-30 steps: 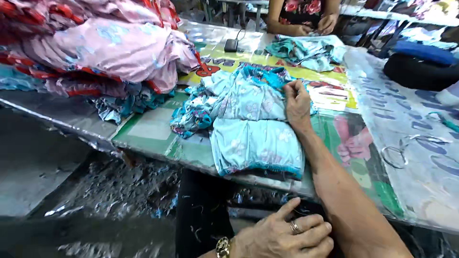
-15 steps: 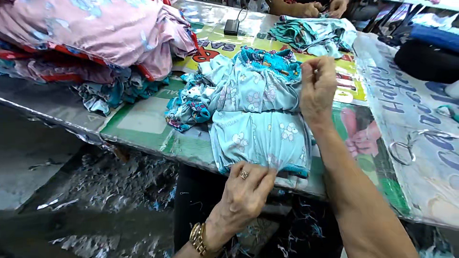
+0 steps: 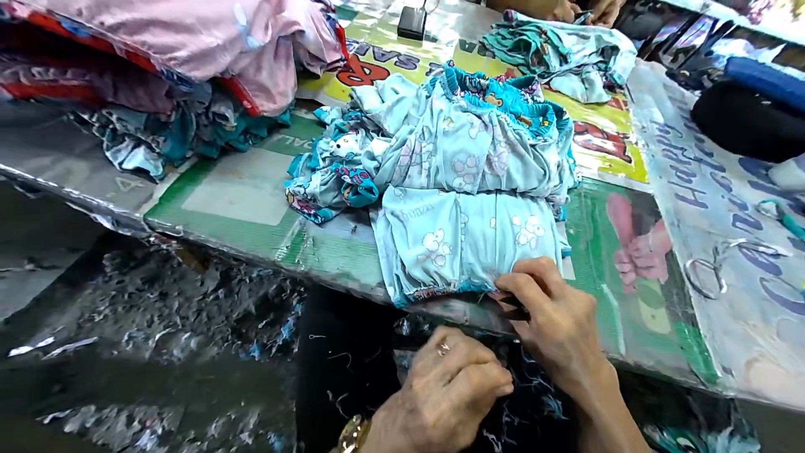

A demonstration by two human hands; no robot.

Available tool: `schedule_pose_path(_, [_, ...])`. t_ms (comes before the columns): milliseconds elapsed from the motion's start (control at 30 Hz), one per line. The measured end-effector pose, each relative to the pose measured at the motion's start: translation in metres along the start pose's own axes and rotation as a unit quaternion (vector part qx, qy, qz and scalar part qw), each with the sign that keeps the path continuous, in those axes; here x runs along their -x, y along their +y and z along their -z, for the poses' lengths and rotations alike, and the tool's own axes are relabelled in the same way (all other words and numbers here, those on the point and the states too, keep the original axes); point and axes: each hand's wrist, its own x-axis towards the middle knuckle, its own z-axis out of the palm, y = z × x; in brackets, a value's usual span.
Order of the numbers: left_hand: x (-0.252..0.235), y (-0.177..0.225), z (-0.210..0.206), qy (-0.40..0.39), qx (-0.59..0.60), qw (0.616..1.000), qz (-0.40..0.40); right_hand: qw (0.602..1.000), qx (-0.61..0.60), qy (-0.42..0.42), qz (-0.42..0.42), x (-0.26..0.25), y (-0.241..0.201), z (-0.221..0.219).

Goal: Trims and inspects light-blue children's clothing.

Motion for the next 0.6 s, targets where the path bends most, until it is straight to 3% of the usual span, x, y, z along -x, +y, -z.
schedule_pose_path(67, [0.003, 0.005, -0.009, -0.024, 0.125, 0.984, 0.128, 0.999, -0.049, 0.002, -0.016, -0.002, -0.001, 0.005])
schedule_pose_path(167, [-0.013, 0.011, -0.012, 0.025, 0.390, 0.857, 0.335, 0.982, -0.184, 0.001, -0.037, -0.005, 0.001, 0.022])
schedule_pose_path(267, [-0.038, 0.019, -0.010, 0.143, 0.527, 0.738, 0.397, 0.953, -0.299, 0.008, -0.051, -0.005, 0.004, 0.034])
schedule_pose_path(333, [-0.053, 0.025, -0.011, 0.218, 0.562, 0.695, 0.393, 0.946, -0.321, 0.011, -0.054, -0.003, 0.006, 0.034])
schedule_pose_path(433, [-0.061, 0.029, -0.014, 0.291, 0.517, 0.724, 0.353, 0.947, -0.317, 0.012, -0.056, 0.003, 0.003, 0.029])
schedule_pose_path(533, [-0.055, 0.030, -0.016, 0.292, 0.478, 0.774, 0.294, 0.948, -0.306, 0.057, -0.067, 0.005, -0.002, 0.026])
schedule_pose_path(600, [-0.050, 0.029, -0.015, 0.294, 0.474, 0.782, 0.279, 0.948, -0.293, 0.105, -0.070, 0.006, -0.009, 0.023])
